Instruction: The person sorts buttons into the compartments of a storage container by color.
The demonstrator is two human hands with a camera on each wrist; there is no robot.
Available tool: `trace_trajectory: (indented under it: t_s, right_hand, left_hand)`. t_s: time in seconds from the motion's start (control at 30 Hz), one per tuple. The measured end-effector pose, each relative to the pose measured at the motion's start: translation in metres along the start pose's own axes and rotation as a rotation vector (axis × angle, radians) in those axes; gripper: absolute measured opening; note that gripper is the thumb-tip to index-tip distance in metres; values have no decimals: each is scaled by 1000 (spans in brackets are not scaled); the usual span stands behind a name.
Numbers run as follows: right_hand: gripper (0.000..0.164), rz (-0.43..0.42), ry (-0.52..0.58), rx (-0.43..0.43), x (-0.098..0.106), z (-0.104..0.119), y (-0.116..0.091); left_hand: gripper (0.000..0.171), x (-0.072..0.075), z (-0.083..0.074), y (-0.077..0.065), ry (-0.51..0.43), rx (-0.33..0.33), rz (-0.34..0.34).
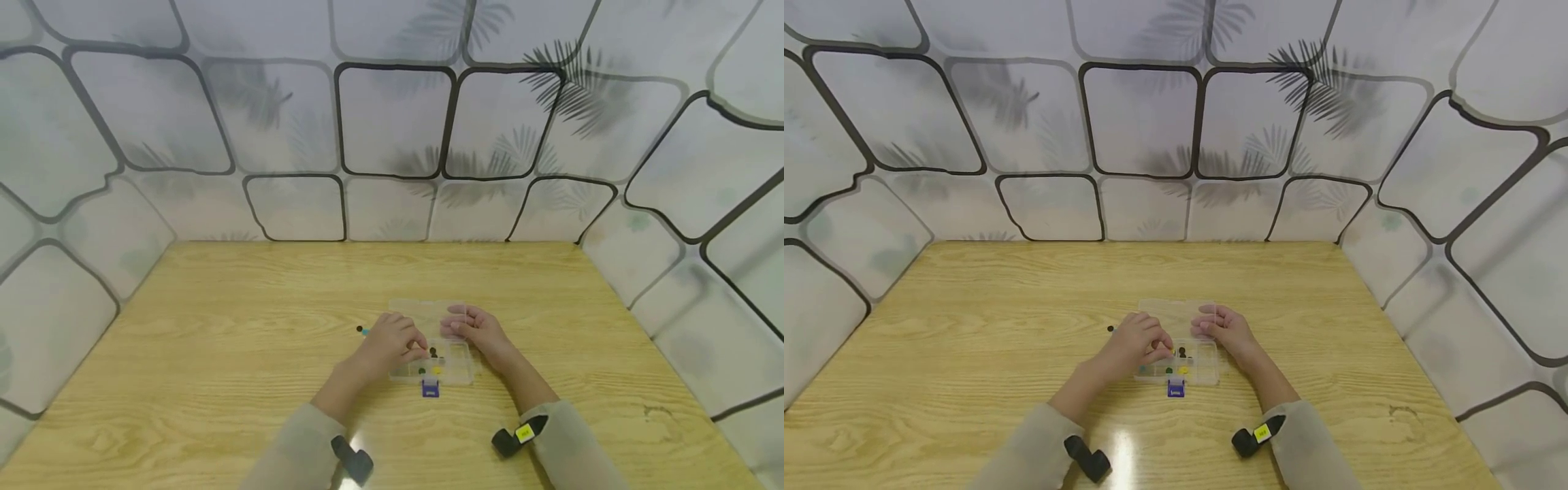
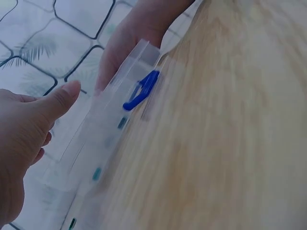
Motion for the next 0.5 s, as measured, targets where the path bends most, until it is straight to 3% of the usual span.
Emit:
trace_trajectory:
  t_s: [0.23,0.5]
  right_hand:
    - [47,0,10,-7,1,-1,0]
    - [46,1,37,9,0,-2,0]
  left_hand:
    - [17,-11,-8,10,-86,-25,-17]
    - [16,-14,-11,10,-90,-62,-40]
Point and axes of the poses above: each hand's wrist, its own y-axis towards the middle knuckle, its own x-axis out of the back of the hand, z = x × y, the point moved 3 cm from there along y, towards the middle knuckle, and after that the axes turned 15 degrees about -y, right-handed, at the moved point
